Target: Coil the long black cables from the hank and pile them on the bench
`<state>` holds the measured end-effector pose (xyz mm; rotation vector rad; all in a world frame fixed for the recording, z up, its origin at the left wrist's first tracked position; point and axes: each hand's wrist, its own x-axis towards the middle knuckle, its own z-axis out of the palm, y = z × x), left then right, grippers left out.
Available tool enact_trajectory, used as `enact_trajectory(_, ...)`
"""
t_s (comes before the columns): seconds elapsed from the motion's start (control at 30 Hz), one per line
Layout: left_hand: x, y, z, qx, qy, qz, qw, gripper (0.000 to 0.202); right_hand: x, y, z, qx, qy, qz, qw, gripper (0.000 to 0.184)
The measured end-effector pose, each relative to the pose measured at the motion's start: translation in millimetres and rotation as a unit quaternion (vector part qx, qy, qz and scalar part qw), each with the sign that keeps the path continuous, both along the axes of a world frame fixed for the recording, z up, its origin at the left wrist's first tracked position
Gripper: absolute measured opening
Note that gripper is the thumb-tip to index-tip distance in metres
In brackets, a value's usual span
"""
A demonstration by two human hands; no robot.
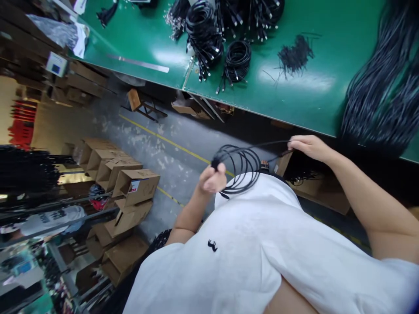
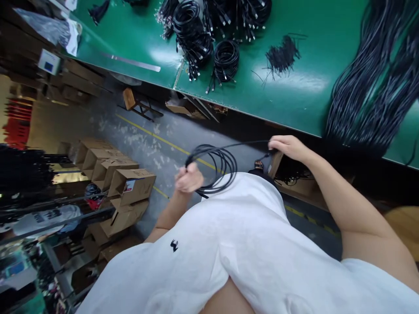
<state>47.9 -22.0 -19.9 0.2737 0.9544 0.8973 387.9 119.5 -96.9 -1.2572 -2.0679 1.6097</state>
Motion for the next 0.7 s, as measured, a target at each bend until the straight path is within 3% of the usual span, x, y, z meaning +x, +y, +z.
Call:
enact_trajectory(0.07,-14.3,0.2,4.2,-0.005,0.054,0.143,0.988,0.040,24.7,-1.8,-28.3,0.008,-0.050,-0.058,0.997,0.037)
enact_trajectory(0.13,-20.5,2.3,11.3,0.006,0.063,0.222,0.973,0.036,38.0,-8.5,-55.9,0.035,-0.080,-0.034,0.996,0.033)
enact_trajectory(0.23,-20.0,8.9,23.6,0.033,0.035,0.260,0.965,0.030,38.2,-27.5,-86.7,0.057,-0.106,0.038,0.992,0.036)
enact_trajectory(0.3,-18.8,14.3,27.0,0.035,0.020,0.251,0.967,0.028,30.5,-43.1,-93.2,0.042,-0.128,0.058,0.989,0.038)
enact_trajectory(0.37,-17.8,19.6,21.7,0.022,0.025,0.211,0.977,0.025,19.0,-57.6,-84.5,0.085,-0.176,0.091,0.976,0.036)
enact_trajectory(0.47,-11.0,24.2,-3.3,0.010,0.071,0.105,0.992,0.028,-6.5,-71.7,-44.9,0.256,-0.229,0.192,0.919,0.028)
enact_trajectory(0.6,13.9,20.1,-42.8,0.040,0.127,-0.042,0.990,0.041,-52.6,-67.6,19.2,0.394,-0.130,0.315,0.854,0.027)
enact_trajectory(0.7,31.9,13.6,-54.5,0.063,0.125,-0.139,0.980,0.041,-79.7,-52.9,44.0,0.436,-0.096,0.314,0.838,0.025)
